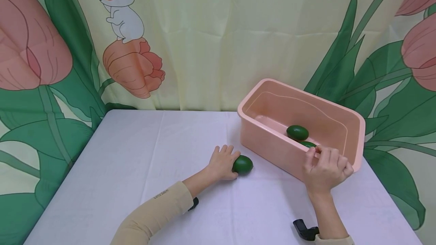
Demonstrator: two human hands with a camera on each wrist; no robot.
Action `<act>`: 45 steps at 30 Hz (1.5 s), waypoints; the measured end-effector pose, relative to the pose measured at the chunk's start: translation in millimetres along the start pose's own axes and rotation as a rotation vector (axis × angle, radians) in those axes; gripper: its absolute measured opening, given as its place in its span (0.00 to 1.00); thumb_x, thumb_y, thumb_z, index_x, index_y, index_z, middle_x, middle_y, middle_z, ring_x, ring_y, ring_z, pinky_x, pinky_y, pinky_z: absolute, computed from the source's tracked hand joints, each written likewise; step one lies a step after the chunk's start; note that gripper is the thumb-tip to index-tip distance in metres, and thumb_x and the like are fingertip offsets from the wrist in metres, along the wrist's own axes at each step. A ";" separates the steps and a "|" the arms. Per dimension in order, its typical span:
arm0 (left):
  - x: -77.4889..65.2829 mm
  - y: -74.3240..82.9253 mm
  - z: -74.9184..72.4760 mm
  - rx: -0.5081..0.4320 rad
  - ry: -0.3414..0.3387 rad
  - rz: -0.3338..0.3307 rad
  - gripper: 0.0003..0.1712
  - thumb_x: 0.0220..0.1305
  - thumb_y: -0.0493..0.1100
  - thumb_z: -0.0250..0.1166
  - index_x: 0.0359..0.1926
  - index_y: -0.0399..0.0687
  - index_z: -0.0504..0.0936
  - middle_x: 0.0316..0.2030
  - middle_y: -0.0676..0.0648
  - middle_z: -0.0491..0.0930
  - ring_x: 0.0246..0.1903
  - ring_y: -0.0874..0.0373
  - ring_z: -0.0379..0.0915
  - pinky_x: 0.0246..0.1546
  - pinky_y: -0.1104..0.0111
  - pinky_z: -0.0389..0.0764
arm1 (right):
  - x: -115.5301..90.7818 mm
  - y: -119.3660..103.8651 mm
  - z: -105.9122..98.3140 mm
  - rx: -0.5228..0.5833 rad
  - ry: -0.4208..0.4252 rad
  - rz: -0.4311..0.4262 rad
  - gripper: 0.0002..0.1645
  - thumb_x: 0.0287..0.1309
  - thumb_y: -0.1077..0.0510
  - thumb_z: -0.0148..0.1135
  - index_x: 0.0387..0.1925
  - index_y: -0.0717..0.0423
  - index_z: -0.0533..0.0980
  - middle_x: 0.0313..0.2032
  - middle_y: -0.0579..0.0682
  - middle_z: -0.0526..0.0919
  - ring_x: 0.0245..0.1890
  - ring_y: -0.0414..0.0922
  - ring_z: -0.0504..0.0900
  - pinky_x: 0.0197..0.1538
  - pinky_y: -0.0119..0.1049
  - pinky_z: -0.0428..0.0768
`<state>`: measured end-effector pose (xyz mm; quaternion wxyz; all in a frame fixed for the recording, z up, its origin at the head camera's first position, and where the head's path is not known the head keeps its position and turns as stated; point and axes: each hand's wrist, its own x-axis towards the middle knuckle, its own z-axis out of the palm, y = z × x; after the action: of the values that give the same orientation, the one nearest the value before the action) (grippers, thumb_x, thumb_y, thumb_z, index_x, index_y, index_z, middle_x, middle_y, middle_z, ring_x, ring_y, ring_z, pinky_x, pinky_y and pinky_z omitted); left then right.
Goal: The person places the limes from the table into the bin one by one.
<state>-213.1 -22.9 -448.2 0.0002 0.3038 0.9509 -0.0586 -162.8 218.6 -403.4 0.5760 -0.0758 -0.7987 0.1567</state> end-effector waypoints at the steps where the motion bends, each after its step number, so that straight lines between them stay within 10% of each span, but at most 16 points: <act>1: 0.0 0.0 0.1 -0.004 0.005 0.002 0.33 0.46 0.66 0.62 0.52 0.60 0.68 0.41 0.52 0.68 0.42 0.57 0.63 0.39 0.64 0.65 | -0.1 0.1 0.1 0.000 -0.001 0.000 0.23 0.56 0.49 0.46 0.28 0.69 0.73 0.28 0.65 0.73 0.34 0.61 0.66 0.44 0.57 0.55; 45: -4.5 -12.2 -47.4 -0.126 0.210 -0.021 0.35 0.41 0.67 0.65 0.51 0.61 0.72 0.40 0.51 0.69 0.39 0.55 0.64 0.35 0.64 0.65 | 0.1 1.7 4.3 0.005 0.028 -0.001 0.24 0.56 0.49 0.47 0.27 0.69 0.74 0.28 0.65 0.73 0.34 0.61 0.67 0.44 0.57 0.55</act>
<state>-214.8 -30.0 -399.6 -0.0810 0.2976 0.9507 0.0335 -167.0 219.5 -405.1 0.5875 -0.0758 -0.7901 0.1574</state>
